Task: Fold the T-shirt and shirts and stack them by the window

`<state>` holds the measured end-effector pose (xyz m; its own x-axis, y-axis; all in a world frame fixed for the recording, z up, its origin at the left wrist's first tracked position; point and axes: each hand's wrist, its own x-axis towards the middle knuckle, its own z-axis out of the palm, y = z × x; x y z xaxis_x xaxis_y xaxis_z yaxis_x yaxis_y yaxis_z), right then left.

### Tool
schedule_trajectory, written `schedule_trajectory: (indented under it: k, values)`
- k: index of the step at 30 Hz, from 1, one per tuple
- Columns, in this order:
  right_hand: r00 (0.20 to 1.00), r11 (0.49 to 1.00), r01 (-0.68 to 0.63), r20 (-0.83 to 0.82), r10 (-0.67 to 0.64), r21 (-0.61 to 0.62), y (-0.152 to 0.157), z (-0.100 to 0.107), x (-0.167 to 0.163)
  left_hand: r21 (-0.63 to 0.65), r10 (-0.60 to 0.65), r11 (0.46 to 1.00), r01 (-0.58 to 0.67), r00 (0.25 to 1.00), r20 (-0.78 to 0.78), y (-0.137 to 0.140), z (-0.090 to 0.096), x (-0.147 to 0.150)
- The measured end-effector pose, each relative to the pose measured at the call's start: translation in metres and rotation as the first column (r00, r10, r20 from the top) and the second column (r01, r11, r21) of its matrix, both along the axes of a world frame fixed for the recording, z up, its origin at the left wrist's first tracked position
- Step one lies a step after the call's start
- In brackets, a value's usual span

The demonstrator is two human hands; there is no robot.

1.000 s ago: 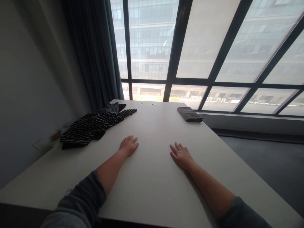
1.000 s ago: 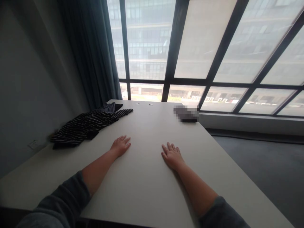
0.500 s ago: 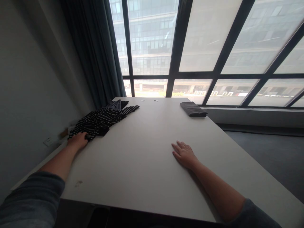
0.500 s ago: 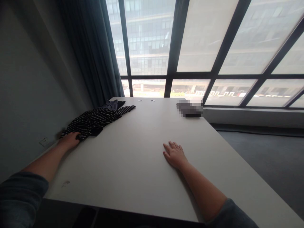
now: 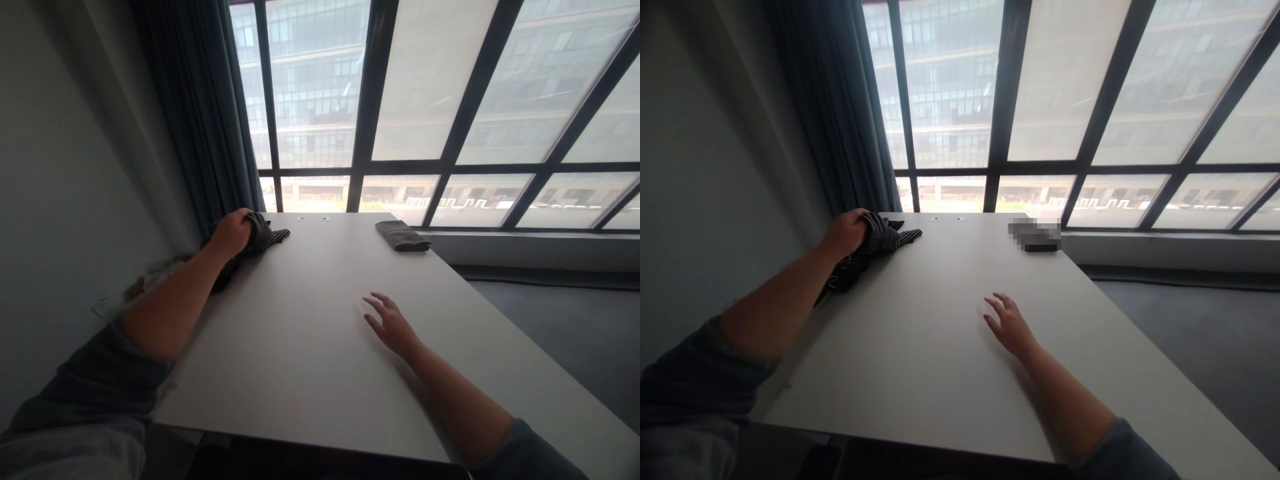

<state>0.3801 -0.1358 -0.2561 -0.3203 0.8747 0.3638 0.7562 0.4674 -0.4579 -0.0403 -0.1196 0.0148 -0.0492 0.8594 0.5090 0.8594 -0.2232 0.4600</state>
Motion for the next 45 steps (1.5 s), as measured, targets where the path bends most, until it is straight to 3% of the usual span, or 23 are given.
schedule_trajectory:
  k: [3, 7, 9, 12, 15, 18, 20, 23, 25, 27, 29, 32, 35, 39, 42, 44, 45]
  values:
    - [0.967, 0.99, -0.062, -0.236, 0.092, 0.13, -0.031, 0.03, -0.019, -0.078, -0.156, 0.985, 0.152, 0.987, -0.042, -0.027, -0.041, 0.077]
    - [0.911, 0.988, -0.135, -0.382, 0.154, 0.075, -0.06, 0.046, -0.063, -0.298, -0.207, 0.929, 0.219, 0.976, 0.072, -0.058, -0.117, 0.134]
    - [0.898, 0.994, -0.105, -0.429, 0.099, 0.01, -0.056, 0.04, -0.077, -0.339, -0.208, 0.901, 0.271, 0.955, 0.209, -0.063, -0.147, 0.145]
    - [0.917, 0.993, -0.071, -0.399, 0.029, -0.092, -0.032, 0.028, -0.08, -0.295, -0.25, 0.884, 0.362, 0.9, 0.357, -0.063, -0.174, 0.149]
    - [0.915, 0.978, -0.101, -0.403, 0.018, -0.185, -0.008, 0.026, -0.069, -0.289, -0.281, 0.86, 0.421, 0.863, 0.419, -0.061, -0.188, 0.144]
    - [0.866, 0.94, -0.182, -0.5, 0.016, -0.287, 0.006, 0.033, -0.053, -0.364, -0.266, 0.812, 0.457, 0.844, 0.466, -0.056, -0.196, 0.134]
    - [0.813, 0.854, -0.303, -0.582, 0.0, -0.423, 0.008, 0.038, -0.04, -0.4, -0.244, 0.773, 0.492, 0.814, 0.528, -0.052, -0.2, 0.127]
    - [0.683, 0.607, -0.514, -0.718, -0.137, -0.605, 0.005, 0.044, -0.023, -0.388, -0.169, 0.736, 0.554, 0.706, 0.687, -0.048, -0.202, 0.12]
    - [0.586, 0.486, -0.608, -0.768, -0.258, -0.627, 0.001, 0.046, -0.017, -0.357, -0.093, 0.711, 0.605, 0.585, 0.806, -0.047, -0.201, 0.119]
    - [0.496, 0.431, -0.67, -0.797, -0.344, -0.604, -0.003, 0.05, -0.015, -0.318, 0.009, 0.683, 0.658, 0.428, 0.904, -0.048, -0.198, 0.119]
    - [0.413, 0.421, -0.712, -0.82, -0.396, -0.562, -0.007, 0.055, -0.016, -0.279, 0.106, 0.668, 0.69, 0.282, 0.953, -0.049, -0.193, 0.12]
    - [0.348, 0.441, -0.747, -0.858, -0.378, -0.498, -0.015, 0.065, -0.021, -0.237, 0.157, 0.683, 0.691, 0.179, 0.971, -0.054, -0.185, 0.122]
    - [0.368, 0.495, -0.734, -0.885, -0.286, -0.465, -0.022, 0.073, -0.026, -0.218, 0.136, 0.715, 0.664, 0.175, 0.975, -0.058, -0.179, 0.124]
    - [0.502, 0.667, -0.589, -0.853, -0.14, -0.456, -0.027, 0.073, -0.03, -0.177, 0.045, 0.778, 0.602, 0.228, 0.973, -0.059, -0.178, 0.125]
    - [0.735, 0.858, -0.374, -0.677, 0.043, -0.352, -0.027, 0.067, -0.032, -0.186, -0.014, 0.795, 0.577, 0.324, 0.946, -0.057, -0.179, 0.122]
    - [0.861, 0.958, -0.205, -0.503, 0.078, -0.202, -0.026, 0.063, -0.032, -0.239, -0.08, 0.791, 0.563, 0.482, 0.872, -0.056, -0.178, 0.119]
    - [0.897, 0.983, -0.131, -0.438, 0.062, -0.129, -0.024, 0.062, -0.032, -0.272, -0.136, 0.793, 0.545, 0.594, 0.793, -0.057, -0.178, 0.118]
